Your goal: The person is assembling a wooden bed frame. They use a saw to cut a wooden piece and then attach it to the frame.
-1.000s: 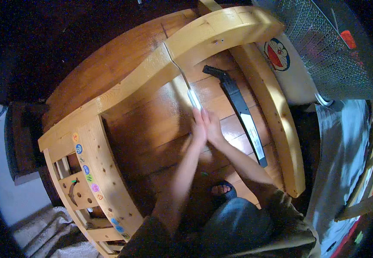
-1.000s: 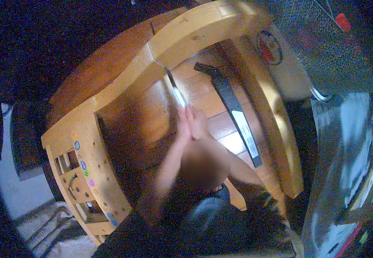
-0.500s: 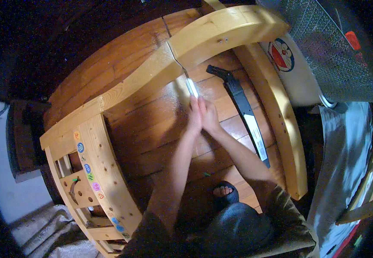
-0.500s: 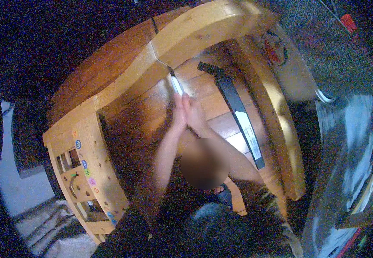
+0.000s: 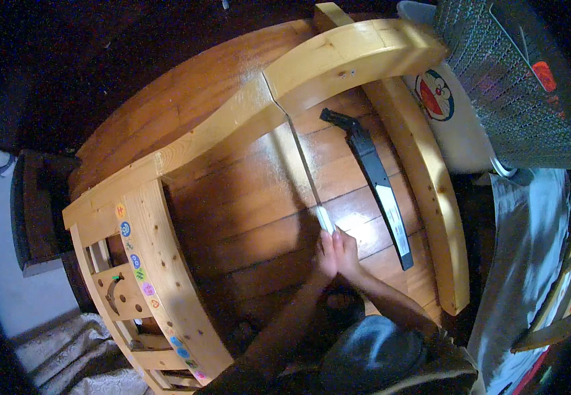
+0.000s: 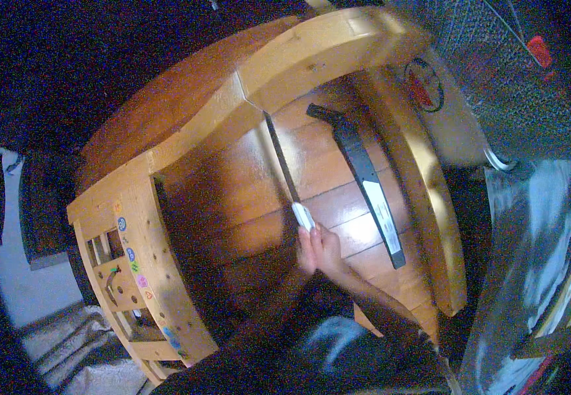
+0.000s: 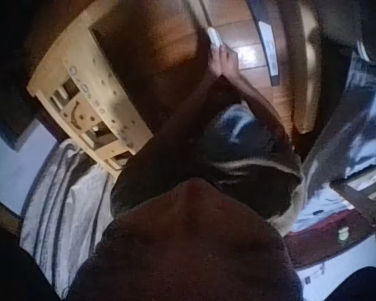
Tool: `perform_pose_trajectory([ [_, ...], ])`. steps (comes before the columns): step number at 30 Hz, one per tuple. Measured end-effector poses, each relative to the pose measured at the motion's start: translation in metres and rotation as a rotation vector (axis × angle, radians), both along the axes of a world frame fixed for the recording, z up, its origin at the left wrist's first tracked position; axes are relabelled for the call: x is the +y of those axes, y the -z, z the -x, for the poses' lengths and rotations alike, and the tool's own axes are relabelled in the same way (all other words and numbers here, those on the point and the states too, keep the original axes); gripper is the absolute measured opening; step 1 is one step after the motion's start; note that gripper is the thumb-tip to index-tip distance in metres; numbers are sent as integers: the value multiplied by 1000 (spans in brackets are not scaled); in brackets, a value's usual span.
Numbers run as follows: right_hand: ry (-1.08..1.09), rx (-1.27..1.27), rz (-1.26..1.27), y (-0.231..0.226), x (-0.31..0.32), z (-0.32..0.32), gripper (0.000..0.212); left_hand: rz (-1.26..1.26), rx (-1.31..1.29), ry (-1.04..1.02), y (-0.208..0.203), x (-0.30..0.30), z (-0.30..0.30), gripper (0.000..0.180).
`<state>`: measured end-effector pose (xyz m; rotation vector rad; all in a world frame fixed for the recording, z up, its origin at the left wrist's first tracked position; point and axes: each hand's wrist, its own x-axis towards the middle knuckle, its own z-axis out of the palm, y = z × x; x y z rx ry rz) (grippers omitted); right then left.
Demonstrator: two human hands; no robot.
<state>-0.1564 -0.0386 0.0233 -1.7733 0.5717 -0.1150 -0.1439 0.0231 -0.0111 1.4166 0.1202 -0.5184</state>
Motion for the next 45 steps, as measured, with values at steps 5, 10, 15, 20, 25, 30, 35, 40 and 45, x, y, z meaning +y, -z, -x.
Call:
perform_pose_trajectory([
  [5,49,-78,121,9,-27,-120,46,-30,49,-77,-35,-34,-131,58],
  [10,47,-48,64,-3,-26,-151,51,3,-23,-56,-37,-33,-166,57],
  [15,29,19,12,21,-12,-56,39,-93,64,72,-15,-13,-69,52],
  [20,-3,47,-68,4,1,-3,34,67,41,-58,7,-3,-8,48],
  [25,51,2,30,11,-11,-56,34,-63,64,17,-17,-14,-64,50],
  [30,61,-108,26,4,-25,-162,48,-21,56,-10,-40,-31,-173,60],
  [35,57,-35,28,11,-22,-95,37,-112,50,-8,-27,-28,-109,59],
  [40,8,30,8,-4,-5,-14,32,88,-1,-180,42,-1,-8,44],
  [45,52,-28,6,0,-9,-58,36,6,96,9,-11,-11,-69,59],
])
